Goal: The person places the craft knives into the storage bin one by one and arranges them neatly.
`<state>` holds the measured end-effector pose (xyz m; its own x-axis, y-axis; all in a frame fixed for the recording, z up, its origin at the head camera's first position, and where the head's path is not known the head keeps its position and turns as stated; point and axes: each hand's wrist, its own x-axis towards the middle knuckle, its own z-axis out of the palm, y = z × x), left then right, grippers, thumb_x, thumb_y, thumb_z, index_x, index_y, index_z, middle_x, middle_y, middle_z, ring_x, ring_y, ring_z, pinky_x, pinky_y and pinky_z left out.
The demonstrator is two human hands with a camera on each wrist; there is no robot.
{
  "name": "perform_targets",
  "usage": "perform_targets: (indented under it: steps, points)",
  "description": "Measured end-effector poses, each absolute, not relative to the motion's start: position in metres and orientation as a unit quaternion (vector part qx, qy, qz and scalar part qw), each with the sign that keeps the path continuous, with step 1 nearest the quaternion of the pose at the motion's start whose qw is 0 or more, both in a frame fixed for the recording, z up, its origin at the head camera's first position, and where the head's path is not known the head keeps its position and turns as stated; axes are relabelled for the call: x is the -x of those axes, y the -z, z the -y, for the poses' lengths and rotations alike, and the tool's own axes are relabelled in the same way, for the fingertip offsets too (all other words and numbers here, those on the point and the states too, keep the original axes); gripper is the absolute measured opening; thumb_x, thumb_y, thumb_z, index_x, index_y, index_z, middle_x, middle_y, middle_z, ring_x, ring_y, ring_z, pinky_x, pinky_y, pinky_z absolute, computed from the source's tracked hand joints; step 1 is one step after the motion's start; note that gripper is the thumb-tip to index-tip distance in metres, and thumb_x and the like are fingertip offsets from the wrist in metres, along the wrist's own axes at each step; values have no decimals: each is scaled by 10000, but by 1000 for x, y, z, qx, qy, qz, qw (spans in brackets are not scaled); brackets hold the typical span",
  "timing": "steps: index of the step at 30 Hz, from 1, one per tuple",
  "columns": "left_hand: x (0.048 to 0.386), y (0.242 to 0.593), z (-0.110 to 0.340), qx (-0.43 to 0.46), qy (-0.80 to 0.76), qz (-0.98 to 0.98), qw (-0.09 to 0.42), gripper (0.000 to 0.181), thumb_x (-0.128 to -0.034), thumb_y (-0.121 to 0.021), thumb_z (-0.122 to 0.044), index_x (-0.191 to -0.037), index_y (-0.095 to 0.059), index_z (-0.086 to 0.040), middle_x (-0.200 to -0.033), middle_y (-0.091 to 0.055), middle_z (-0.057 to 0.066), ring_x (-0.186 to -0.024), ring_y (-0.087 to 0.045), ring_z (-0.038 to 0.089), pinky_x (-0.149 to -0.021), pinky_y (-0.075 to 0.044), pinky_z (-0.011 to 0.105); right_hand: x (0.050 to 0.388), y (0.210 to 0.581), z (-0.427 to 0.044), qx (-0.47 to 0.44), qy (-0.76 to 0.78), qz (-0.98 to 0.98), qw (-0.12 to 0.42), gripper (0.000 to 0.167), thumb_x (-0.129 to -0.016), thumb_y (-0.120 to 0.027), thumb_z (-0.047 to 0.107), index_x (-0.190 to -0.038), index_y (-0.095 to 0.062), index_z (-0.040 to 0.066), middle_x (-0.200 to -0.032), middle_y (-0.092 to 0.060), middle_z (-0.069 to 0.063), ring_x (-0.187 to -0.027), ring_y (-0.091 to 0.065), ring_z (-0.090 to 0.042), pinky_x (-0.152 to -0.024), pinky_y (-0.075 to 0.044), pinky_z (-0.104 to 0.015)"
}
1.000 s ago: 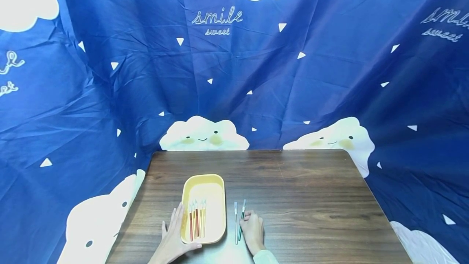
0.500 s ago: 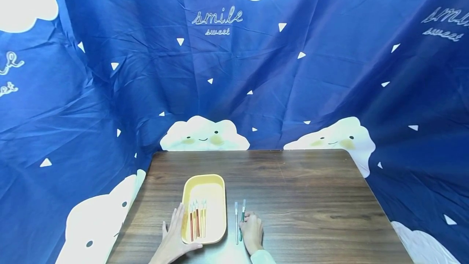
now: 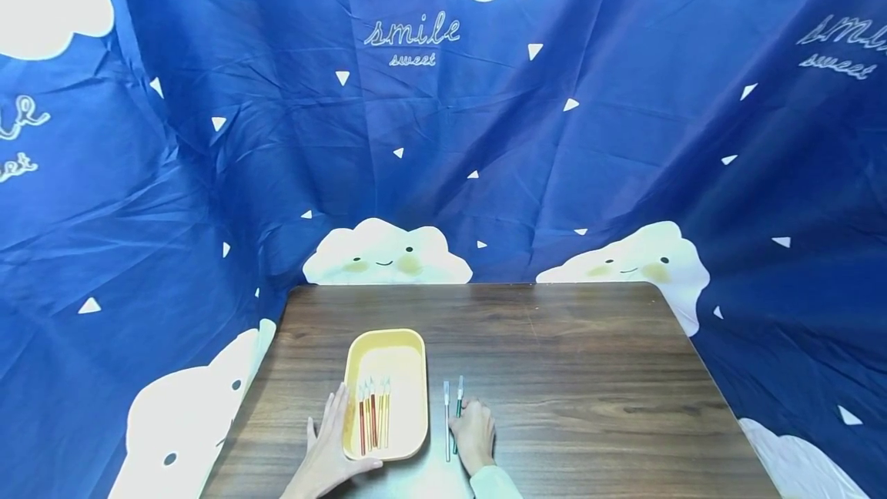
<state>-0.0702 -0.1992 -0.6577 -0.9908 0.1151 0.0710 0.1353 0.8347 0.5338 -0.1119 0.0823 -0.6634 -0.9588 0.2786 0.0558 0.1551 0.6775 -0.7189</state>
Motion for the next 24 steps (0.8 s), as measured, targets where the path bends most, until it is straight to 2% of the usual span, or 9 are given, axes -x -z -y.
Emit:
perform_targets:
  steps: [15, 24]
  points:
    - [73, 658, 199, 71, 275, 959, 15, 1492, -615, -867, -790, -1683, -128, -55, -1747, -176, 165, -1553, -197, 524, -1096, -112, 878, 115, 659, -84, 112, -397, 907, 83, 248, -659, -850, 3, -888, -754, -10, -751, -769, -63, -753, -736, -307, -700, -573, -461]
    - [73, 659, 199, 66, 281, 957, 10, 1499, -609, -855, -809, -1683, -127, -58, -1742, -187, 179, -1553, -197, 527, -1091, -100, 885, 122, 645, -80, 102, -422, 897, 81, 241, -664, -824, -5, -893, -750, -12, -736, -756, -40, -712, -726, -223, -698, -592, -433]
